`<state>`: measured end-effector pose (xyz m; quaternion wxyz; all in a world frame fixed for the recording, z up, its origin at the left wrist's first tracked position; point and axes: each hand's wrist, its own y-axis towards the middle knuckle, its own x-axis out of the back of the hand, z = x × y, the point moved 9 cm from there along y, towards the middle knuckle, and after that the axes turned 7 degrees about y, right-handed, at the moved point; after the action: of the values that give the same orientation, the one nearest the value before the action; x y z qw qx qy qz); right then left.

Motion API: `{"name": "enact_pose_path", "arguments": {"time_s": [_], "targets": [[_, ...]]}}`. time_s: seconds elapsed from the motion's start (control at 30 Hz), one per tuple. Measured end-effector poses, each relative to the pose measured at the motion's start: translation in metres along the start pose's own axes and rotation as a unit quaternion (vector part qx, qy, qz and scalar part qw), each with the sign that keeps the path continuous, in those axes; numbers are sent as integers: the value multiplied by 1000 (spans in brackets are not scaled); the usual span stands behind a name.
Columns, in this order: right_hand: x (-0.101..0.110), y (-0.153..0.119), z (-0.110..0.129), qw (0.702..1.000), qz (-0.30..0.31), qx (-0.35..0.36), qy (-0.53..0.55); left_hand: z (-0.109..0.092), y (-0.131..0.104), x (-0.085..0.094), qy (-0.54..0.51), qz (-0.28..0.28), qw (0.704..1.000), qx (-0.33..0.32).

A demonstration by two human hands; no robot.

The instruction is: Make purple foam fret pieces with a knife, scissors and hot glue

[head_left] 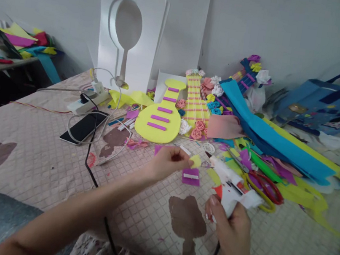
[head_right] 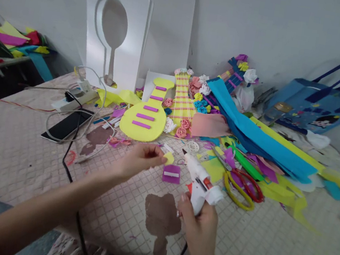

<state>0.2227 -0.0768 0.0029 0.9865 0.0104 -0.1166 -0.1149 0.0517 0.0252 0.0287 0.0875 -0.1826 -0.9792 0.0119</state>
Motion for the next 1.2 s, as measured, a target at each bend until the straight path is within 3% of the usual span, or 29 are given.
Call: {"name": "enact_pose_path", "arguments": {"time_s": [0.07,0.13,0.27,0.37,0.5,0.57,0.67,0.73,0.83,1.03,1.2], "targets": [[10,-1,-4,1000,-10,-2,-7,-8,33,19,183,-48,981,-51],[19,-3,-9,1000,-20,-13,-14,-12,66,24,401,-63,911,-71],[30,-6,-13,999,-32,-29,-22,-14,107,20,487,-61,867,-83],[33,-5,-10,999,-26,-26,-30,-23,108,16,519,-70,846,-99],[40,1,-8,999,-17,-22,-29,-39,82,16,562,-99,809,-143],[45,4,-9,999,-21,-27,-25,-37,63,13,553,-74,816,-151],[44,8,-11,999,12,-37,-38,-15,34,-5,506,40,851,-137],[41,10,-14,996,45,-43,-57,-3,17,-15,491,80,858,-129],[39,10,-21,992,67,-59,-84,6,5,-24,483,76,863,-131],[38,9,-27,990,75,-57,-105,15,13,-39,508,81,853,-84],[39,8,-30,992,63,-68,-83,17,15,-38,482,88,867,-92]]}}
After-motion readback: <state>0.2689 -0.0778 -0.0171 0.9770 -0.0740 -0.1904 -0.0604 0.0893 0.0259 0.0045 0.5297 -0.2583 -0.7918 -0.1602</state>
